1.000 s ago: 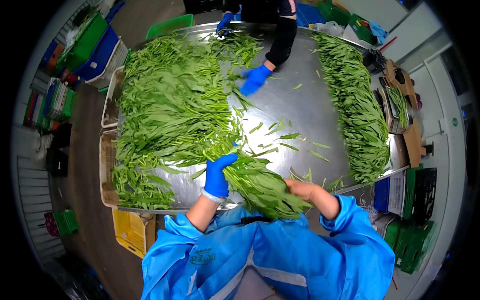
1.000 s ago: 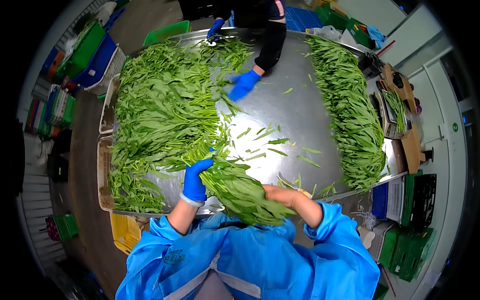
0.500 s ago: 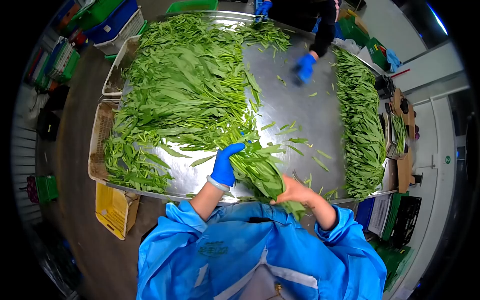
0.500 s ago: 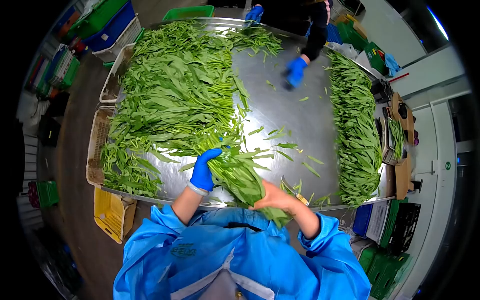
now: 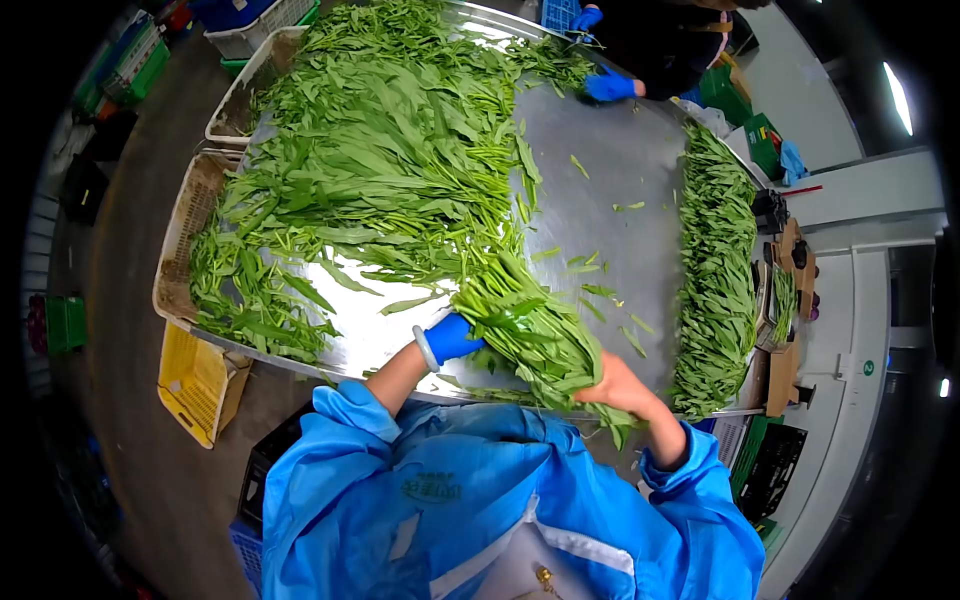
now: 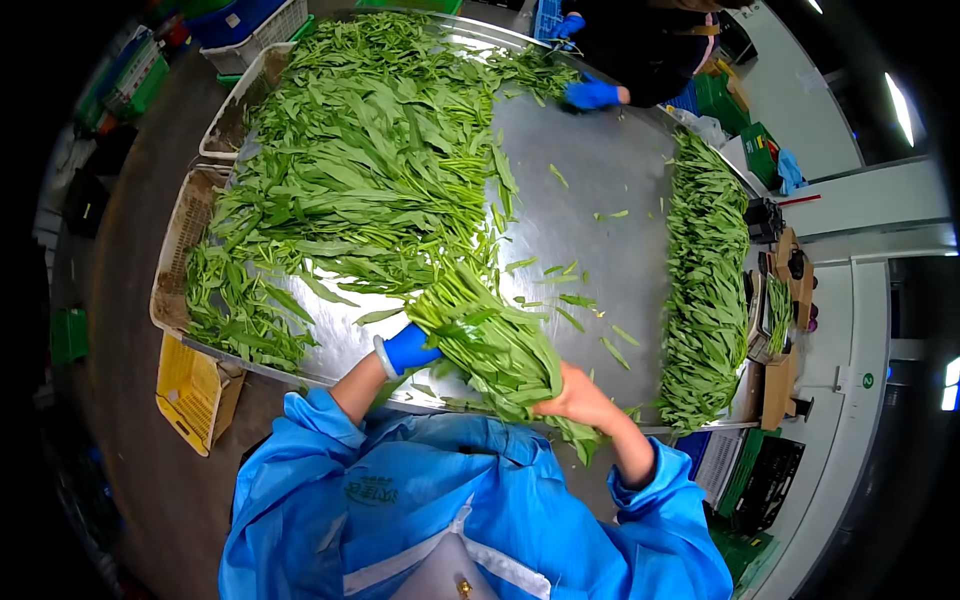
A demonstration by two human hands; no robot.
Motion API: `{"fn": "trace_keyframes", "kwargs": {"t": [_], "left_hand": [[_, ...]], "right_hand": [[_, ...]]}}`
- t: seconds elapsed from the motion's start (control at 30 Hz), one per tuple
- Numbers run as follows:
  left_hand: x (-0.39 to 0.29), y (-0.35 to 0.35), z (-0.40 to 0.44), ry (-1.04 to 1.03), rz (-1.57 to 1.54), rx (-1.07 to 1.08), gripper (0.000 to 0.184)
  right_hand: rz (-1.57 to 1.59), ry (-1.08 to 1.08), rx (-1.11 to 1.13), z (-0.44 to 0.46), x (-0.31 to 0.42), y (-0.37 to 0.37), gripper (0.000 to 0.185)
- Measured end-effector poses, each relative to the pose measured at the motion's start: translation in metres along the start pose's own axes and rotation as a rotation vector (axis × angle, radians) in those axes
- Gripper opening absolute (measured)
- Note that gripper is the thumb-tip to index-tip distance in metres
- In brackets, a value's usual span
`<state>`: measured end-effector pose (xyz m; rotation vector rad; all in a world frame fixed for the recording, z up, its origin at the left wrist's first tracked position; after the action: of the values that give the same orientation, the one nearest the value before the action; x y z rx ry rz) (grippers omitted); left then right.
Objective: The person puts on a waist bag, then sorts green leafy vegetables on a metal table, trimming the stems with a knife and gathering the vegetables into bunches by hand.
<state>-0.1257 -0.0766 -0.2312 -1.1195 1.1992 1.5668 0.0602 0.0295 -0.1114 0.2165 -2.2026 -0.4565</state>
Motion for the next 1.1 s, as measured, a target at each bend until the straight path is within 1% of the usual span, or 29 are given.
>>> {"fn": "trace_keyframes", "kwargs": {"t": [0.07, 0.1, 0.13, 0.17, 0.2, 0.23, 0.27, 0.3, 0.33, 0.37, 0.4, 0.43, 0.47, 0.5, 0.53, 0.6, 0.63, 0.67, 0.7, 0.73, 0.77, 0.83, 0.87, 0.93, 0.97, 1.0, 1.07, 1.1], "left_hand": [[-0.016, 0.022, -0.002, 0.002, -0.052, -0.055, 0.04], [-0.009, 0.036, 0.0, 0.249, -0.255, -0.02, 0.037], [-0.005, 0.051, -0.001, 0.169, -0.414, -0.218, 0.031], [0.007, 0.06, -0.004, 0.205, -0.557, -0.304, 0.031], [0.014, 0.07, -0.007, 0.242, -0.701, -0.389, 0.031], [0.079, 0.057, -0.018, 0.286, -0.618, -0.466, 0.033], [0.139, 0.038, -0.032, 0.332, -0.532, -0.534, 0.034], [0.108, 0.034, -0.036, 0.652, -0.303, -0.436, 0.036], [0.1, 0.027, -0.038, 0.475, -0.116, -0.389, 0.037], [0.134, 0.013, -0.055, 0.445, -0.042, -0.464, 0.037], [0.167, 0.01, -0.066, 0.412, 0.036, -0.542, 0.037], [0.172, 0.017, -0.075, 0.52, -0.09, -0.517, 0.034], [0.209, 0.012, -0.092, 0.567, -0.328, -0.529, 0.026], [0.196, 0.017, -0.093, 0.604, -0.528, -0.602, 0.023], [0.175, 0.027, -0.088, 0.623, -0.725, -0.677, 0.02], [0.163, 0.045, -0.078, 0.57, -0.721, -0.719, 0.02], [0.155, 0.056, -0.073, 0.546, -0.715, -0.747, 0.021], [0.145, 0.06, -0.077, 0.54, -0.714, -0.771, 0.022], [0.108, 0.058, -0.065, 0.485, -1.038, -0.674, 0.024], [0.101, 0.044, -0.065, 0.557, -1.258, -0.552, 0.025], [0.119, 0.022, -0.059, 0.46, -1.12, -0.353, 0.026], [0.103, -0.019, -0.04, 0.363, -1.13, -0.176, 0.028], [0.063, -0.028, -0.025, 0.367, -1.288, -0.191, 0.029], [0.048, 0.0, -0.018, 0.259, -1.072, -0.322, 0.035], [0.059, 0.014, -0.019, 0.284, -1.23, -0.422, 0.037], [0.073, 0.03, -0.024, 0.309, -1.388, -0.527, 0.039], [0.115, 0.082, -0.048, 0.149, -1.684, -0.504, 0.045], [0.123, 0.093, -0.057, 0.232, -1.571, -0.596, 0.047]], "right_hand": [[-0.088, 0.024, -0.041, -0.01, 0.024, 0.017, 0.071], [-0.114, 0.04, -0.064, -0.015, 0.029, 0.023, 0.07], [-0.138, 0.057, -0.087, -0.018, 0.031, 0.027, 0.07], [-0.135, 0.079, -0.056, -0.015, 0.022, 0.024, 0.069], [-0.128, 0.033, -0.042, 0.001, -0.013, 0.017, 0.069], [-0.117, -0.016, -0.027, 0.021, -0.063, 0.003, 0.069], [-0.1, -0.071, -0.013, 0.029, -0.097, -0.011, 0.07], [-0.321, -0.201, -0.034, 0.035, -0.114, -0.014, 0.07], [-0.545, -0.325, -0.051, 0.044, -0.123, -0.017, 0.07], [-0.775, -0.438, -0.077, 0.054, -0.126, -0.009, 0.07], [-0.586, -0.224, -0.155, 0.064, -0.108, -0.005, 0.066], [-0.383, -0.024, -0.218, 0.055, -0.092, -0.008, 0.062], [-0.169, 0.156, -0.272, 0.039, -0.082, -0.011, 0.059], [-0.255, 0.203, -0.28, 0.042, -0.099, -0.014, 0.052], [-0.459, 0.036, -0.236, 0.044, -0.113, -0.012, 0.052], [-0.867, -0.288, -0.159, 0.052, -0.126, 0.004, 0.053], [-0.817, -0.25, -0.154, 0.05, -0.109, 0.007, 0.058], [-0.714, -0.159, -0.154, 0.048, -0.091, 0.01, 0.058], [-0.6, -0.082, -0.148, 0.039, -0.077, 0.007, 0.058], [-0.486, 0.001, -0.152, 0.035, -0.064, 0.006, 0.058], [-0.512, 0.006, -0.16, 0.034, -0.06, 0.007, 0.059], [-0.676, -0.013, -0.113, 0.035, -0.016, 0.009, 0.061], [-0.756, -0.029, -0.088, 0.031, 0.001, 0.01, 0.062], [-0.615, 0.013, -0.145, 0.019, 0.013, 0.021, 0.063], [-0.549, 0.034, -0.171, 0.012, 0.018, 0.028, 0.063], [-0.628, 0.032, -0.186, 0.002, 0.027, 0.034, 0.063], [-0.779, 0.033, -0.222, -0.018, 0.048, 0.043, 0.063], [-0.797, 0.053, -0.255, -0.026, 0.056, 0.048, 0.065]]}}
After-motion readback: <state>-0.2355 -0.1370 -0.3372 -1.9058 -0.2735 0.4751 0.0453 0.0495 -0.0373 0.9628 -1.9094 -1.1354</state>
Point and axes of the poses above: each hand's wrist, its own z-axis towards the middle knuckle, its own y-axis out of the back of the hand, x = y × z, the point moved 8 cm from there along z, towards the middle knuckle, and after that the axes turned 6 degrees about -z, right-handed, at the moved point
